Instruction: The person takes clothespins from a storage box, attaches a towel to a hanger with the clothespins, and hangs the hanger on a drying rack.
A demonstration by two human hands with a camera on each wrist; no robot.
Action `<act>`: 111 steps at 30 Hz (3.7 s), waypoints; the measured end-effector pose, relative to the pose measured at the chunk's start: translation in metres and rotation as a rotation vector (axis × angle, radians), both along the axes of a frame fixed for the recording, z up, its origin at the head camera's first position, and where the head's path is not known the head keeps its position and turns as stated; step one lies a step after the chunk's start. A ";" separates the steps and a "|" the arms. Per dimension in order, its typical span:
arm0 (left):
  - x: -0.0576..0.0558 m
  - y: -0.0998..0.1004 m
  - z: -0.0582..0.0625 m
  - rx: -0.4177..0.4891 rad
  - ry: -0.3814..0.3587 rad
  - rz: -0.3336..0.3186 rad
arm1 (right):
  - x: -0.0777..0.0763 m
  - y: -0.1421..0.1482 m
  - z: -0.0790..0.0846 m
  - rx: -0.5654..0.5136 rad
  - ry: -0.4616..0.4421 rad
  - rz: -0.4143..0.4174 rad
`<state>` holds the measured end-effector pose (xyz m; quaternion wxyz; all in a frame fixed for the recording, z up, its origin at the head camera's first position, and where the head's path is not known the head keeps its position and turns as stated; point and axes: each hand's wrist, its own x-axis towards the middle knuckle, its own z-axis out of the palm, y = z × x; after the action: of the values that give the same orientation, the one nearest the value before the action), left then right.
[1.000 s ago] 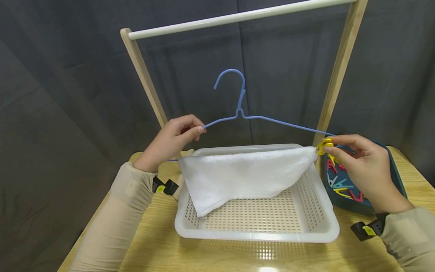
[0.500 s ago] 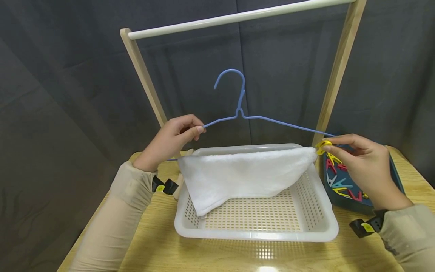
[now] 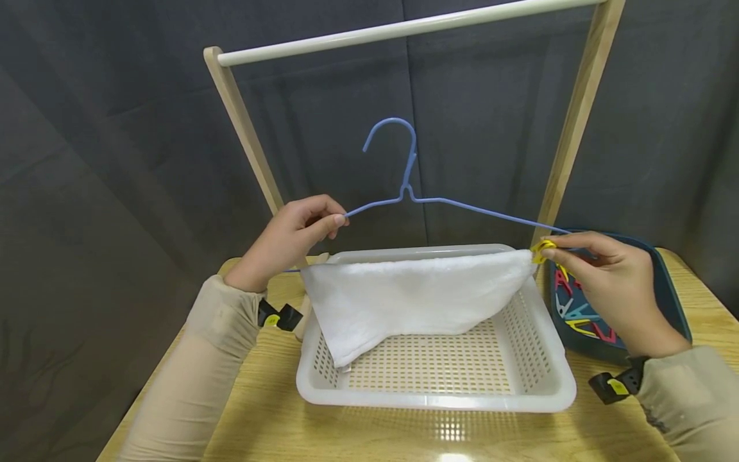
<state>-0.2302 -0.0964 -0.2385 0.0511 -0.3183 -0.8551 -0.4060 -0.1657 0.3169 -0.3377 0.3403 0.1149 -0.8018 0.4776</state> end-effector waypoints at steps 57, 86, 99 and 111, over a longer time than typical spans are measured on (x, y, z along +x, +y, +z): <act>-0.003 -0.001 -0.013 0.028 -0.020 0.002 | -0.004 -0.001 -0.016 0.193 -0.039 -0.106; -0.004 0.001 -0.021 0.020 -0.043 -0.014 | -0.005 -0.002 -0.025 0.141 -0.111 -0.091; -0.005 0.001 -0.023 0.006 -0.057 -0.005 | -0.002 -0.004 -0.030 0.078 -0.159 -0.092; -0.006 0.001 -0.025 0.010 -0.062 -0.017 | -0.001 -0.005 -0.032 0.095 -0.238 -0.135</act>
<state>-0.2366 -0.0952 -0.2634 0.0228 -0.3128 -0.8515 -0.4203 -0.1663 0.3122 -0.3695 0.2681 0.0192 -0.8641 0.4255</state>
